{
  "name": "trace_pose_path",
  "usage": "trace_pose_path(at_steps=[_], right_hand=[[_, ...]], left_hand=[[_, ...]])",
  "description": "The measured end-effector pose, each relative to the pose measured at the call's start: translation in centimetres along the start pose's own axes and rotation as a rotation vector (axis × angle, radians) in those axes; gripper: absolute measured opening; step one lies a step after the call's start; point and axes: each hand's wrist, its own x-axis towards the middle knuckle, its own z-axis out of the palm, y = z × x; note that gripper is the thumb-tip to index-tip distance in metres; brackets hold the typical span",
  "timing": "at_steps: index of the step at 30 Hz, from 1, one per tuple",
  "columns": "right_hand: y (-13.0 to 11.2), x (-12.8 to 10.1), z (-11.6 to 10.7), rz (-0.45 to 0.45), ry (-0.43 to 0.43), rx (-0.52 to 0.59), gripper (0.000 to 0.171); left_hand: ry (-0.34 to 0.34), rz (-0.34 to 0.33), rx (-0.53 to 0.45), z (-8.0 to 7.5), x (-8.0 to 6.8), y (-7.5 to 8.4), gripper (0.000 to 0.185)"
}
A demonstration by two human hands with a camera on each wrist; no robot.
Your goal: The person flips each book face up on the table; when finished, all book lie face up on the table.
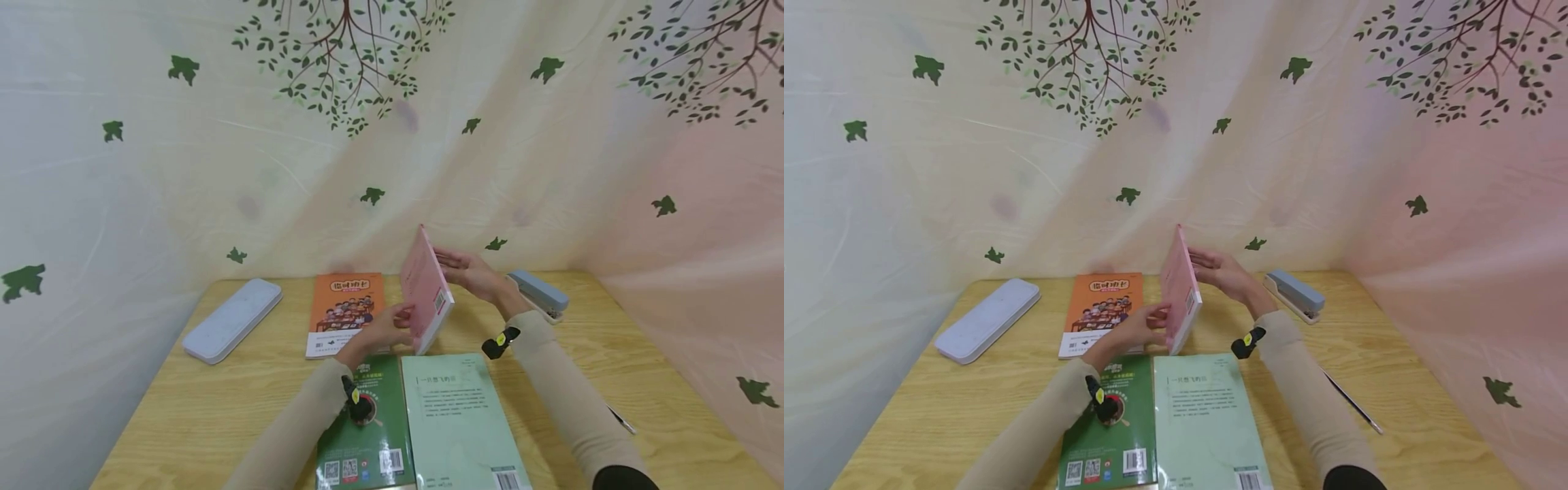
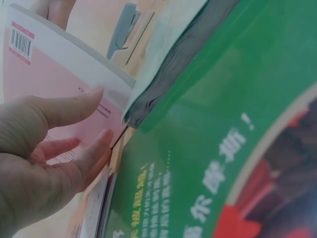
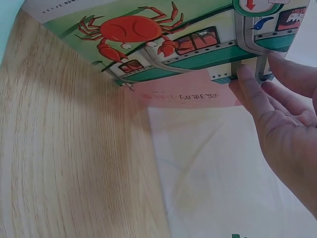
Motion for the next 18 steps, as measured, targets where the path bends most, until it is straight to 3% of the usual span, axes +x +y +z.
trace_pose_path(at_steps=[7,14,18], right_hand=[[0.2,0.6,0.7,-0.016,-0.003,0.032,0.061],[0.6,1.1,1.3,-0.023,-0.008,0.013,0.061],[0.7,1.3,1.7,-0.020,-0.015,0.006,0.062]], left_hand=[[0.010,-0.014,-0.021,-0.4,0.0,0.5,0.083],[-0.039,0.068,-0.087,-1.1,-0.4,1.6,0.080],[-0.061,0.111,-0.078,-1.6,-0.7,2.1,0.076]])
